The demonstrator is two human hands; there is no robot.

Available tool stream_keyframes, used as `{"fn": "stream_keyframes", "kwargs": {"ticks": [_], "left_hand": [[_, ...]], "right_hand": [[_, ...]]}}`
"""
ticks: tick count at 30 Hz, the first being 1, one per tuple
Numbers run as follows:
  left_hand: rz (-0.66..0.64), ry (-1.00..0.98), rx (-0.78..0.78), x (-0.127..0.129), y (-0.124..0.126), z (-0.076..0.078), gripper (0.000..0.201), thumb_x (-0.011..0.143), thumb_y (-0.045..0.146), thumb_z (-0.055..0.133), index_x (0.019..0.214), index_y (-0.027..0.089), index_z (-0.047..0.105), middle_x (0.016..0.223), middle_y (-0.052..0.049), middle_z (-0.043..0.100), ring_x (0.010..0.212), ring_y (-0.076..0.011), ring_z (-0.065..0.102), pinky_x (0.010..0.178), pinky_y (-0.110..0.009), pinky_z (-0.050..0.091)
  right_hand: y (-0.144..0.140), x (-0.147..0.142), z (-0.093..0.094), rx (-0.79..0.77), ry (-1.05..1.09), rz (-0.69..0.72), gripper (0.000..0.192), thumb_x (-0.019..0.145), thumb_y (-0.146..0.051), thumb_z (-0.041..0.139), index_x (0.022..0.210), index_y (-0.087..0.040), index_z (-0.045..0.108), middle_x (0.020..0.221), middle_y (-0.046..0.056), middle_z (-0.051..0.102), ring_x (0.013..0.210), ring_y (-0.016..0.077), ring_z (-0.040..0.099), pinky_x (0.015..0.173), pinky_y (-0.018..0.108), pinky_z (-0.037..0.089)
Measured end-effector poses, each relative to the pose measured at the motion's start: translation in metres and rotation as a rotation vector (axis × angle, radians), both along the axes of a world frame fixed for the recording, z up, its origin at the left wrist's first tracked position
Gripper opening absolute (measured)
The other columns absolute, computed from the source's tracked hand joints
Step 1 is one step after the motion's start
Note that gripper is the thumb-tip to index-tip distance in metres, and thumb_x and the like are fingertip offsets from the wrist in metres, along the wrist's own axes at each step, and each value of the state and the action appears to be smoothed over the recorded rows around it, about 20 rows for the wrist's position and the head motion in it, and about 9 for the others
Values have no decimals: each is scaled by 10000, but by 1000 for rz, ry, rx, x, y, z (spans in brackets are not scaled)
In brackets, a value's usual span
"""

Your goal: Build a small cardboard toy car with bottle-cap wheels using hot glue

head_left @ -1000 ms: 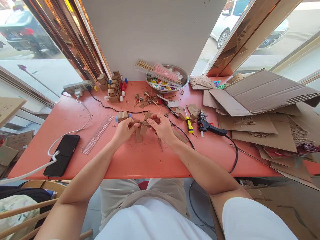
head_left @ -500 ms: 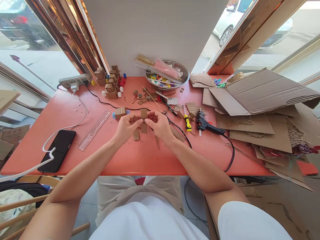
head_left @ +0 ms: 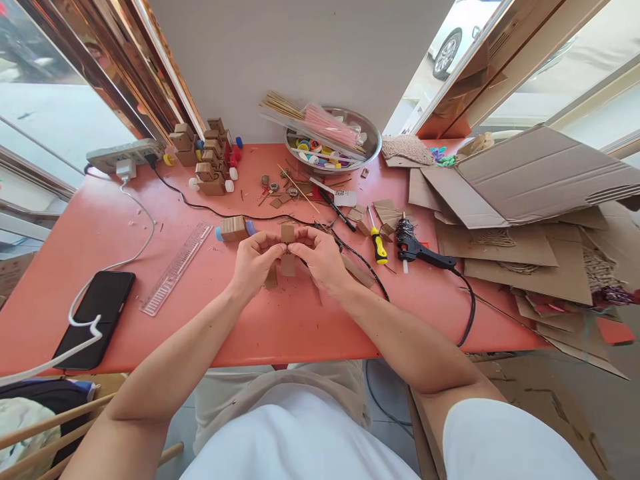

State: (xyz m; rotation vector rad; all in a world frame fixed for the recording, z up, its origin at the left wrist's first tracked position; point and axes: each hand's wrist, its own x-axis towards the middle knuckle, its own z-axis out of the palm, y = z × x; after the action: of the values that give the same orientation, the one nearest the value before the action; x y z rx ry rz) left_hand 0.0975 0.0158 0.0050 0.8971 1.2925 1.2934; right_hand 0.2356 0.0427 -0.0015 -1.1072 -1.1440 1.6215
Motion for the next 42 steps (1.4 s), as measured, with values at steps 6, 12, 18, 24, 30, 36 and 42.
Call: {"fn": "stream_keyframes", "kwargs": {"ticks": [6,12,18,24,30,36,42], "left_hand": [[-1,-120,-45,-2,-2,-3,306,513,347,881,667,204,659,662,14,715,587,-137,652,532,-240,546],[-13,-208,-115,-1,-3,-4,400,461,345,947,668,213,631,654,43,681,567,-96,622,512,-197,527],[-107,-275,-183,-6,-2,-2,418,450,321,983,661,193,646,633,61,612,550,-66,562,508,-184,537],[-172,-318,-210,-10,-2,-5,340,564,327,948,702,184,672,650,33,644,596,-92,635,544,-181,574],[-354,-265,-195,-16,-5,-8,527,744,670,875,803,178,695,780,-91,766,931,-279,814,739,-345,692],[-431,-213,-136,-16,-6,-4,703,619,802,913,872,166,752,771,-84,775,938,-303,823,779,-376,692],[-318,-128,-54,-15,-6,-5,710,595,806,919,843,158,769,748,-56,749,771,-208,761,693,-305,656]], "right_hand": [[-1,-3,-11,19,60,-24,222,607,-371,779,748,-248,659,791,-16,715,796,167,661,784,327,577],[1,-1,-19,79,51,-18,285,663,-433,868,750,-267,654,782,-15,690,828,177,670,824,340,587],[0,-1,-18,116,59,-13,307,687,-463,869,748,-270,639,799,-16,684,839,174,654,838,338,578],[0,-1,-15,131,45,-20,303,685,-452,863,696,-259,630,767,-12,677,803,173,649,805,331,574],[1,2,-13,187,-6,-40,130,705,-320,746,680,-255,635,749,-13,687,756,162,642,756,317,576],[1,5,-11,263,-55,8,44,731,-258,673,702,-252,640,752,-12,694,757,158,658,758,311,589],[4,9,-5,286,-73,95,98,796,-314,637,760,-243,695,811,14,753,802,165,697,790,313,598]]}}
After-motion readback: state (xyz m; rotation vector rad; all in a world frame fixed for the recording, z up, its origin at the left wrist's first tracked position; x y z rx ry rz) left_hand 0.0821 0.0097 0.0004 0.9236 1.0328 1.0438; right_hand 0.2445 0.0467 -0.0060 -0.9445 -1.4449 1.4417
